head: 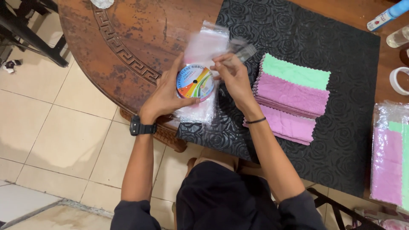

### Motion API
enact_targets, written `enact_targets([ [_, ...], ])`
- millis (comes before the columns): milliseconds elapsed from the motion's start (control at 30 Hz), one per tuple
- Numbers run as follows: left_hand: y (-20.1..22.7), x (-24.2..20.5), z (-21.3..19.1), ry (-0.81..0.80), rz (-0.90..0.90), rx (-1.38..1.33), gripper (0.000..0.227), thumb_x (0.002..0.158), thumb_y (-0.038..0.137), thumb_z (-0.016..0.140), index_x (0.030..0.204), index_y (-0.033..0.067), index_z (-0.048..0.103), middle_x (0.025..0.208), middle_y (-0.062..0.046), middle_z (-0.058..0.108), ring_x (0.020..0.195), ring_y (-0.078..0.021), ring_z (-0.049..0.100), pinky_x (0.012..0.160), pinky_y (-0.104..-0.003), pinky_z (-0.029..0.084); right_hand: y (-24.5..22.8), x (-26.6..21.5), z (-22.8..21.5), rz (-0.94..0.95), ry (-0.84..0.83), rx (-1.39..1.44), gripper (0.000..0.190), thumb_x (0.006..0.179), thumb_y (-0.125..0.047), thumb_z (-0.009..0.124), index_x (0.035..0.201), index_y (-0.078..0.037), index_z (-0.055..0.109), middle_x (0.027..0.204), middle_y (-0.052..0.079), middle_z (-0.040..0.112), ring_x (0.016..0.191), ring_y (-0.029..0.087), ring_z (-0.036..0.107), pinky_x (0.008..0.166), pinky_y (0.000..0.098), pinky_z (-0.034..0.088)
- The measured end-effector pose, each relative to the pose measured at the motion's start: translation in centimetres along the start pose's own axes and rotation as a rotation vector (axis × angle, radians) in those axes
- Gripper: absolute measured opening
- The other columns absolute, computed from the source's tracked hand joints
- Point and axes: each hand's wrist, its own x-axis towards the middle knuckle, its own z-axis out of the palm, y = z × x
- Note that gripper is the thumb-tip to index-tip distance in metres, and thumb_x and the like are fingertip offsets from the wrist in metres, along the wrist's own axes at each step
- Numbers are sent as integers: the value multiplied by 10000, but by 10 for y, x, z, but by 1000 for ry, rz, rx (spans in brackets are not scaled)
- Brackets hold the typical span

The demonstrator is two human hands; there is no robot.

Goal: The person places small purple and green cloth wipes into plastic bags, sealing some bags with tape from a dispenser.

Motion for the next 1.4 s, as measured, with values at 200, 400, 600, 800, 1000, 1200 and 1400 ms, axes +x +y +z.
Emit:
enact_targets([
  [200,2,1,-2,62,-16,-3,1206,652,304,970,1591,41,260,1391,-366,541,1335,-536,449,1109,-658,234,10,24,5,11,64,-18,202,1015,-174,639,1140,-17,657,1254,219,638,1083,300,714,866,390,648],
  [400,-12,3,-4,105,-17,-97,1101,762,513,873,1583,75,285,1365,-360,559,1274,-520,531,1053,-624,389,39,40,2,35,207,-227,228,978,-207,648,1123,-44,715,993,121,698,858,184,726,708,315,661],
  [600,-52,8,1,161,38,-259,901,902,476,737,1573,112,258,1355,-312,592,1223,-470,599,980,-537,489,56,54,-12,-43,240,-524,269,869,-227,752,1124,-142,732,821,26,729,710,149,725,588,310,613],
  [800,-53,9,2,133,108,-424,823,952,499,619,1548,124,194,1421,-238,550,1185,-256,581,956,-359,498,30,45,-4,-102,210,-613,332,875,-227,687,1164,-123,561,774,-16,726,721,162,698,789,363,511],
  [1000,-54,3,2,156,190,-405,811,931,448,680,1537,138,240,1458,-237,494,1302,-275,521,1040,-381,466,24,41,6,-12,101,-575,682,843,-334,814,1368,-125,431,951,-11,786,804,166,729,780,349,515],
  [1200,-40,0,3,196,133,-254,795,903,434,724,1515,136,313,1478,-158,490,1362,-271,473,1029,-379,485,7,3,3,-433,68,-706,578,915,-151,767,1377,9,457,1363,218,466,1314,358,466,996,411,527],
  [1400,-48,0,12,286,127,-252,937,815,512,839,1533,125,379,1396,-280,529,1292,-451,521,1083,-533,411,-27,-54,7,-316,-251,-900,131,894,-147,737,1006,-114,795,1068,149,664,1044,353,627,880,434,506],
])
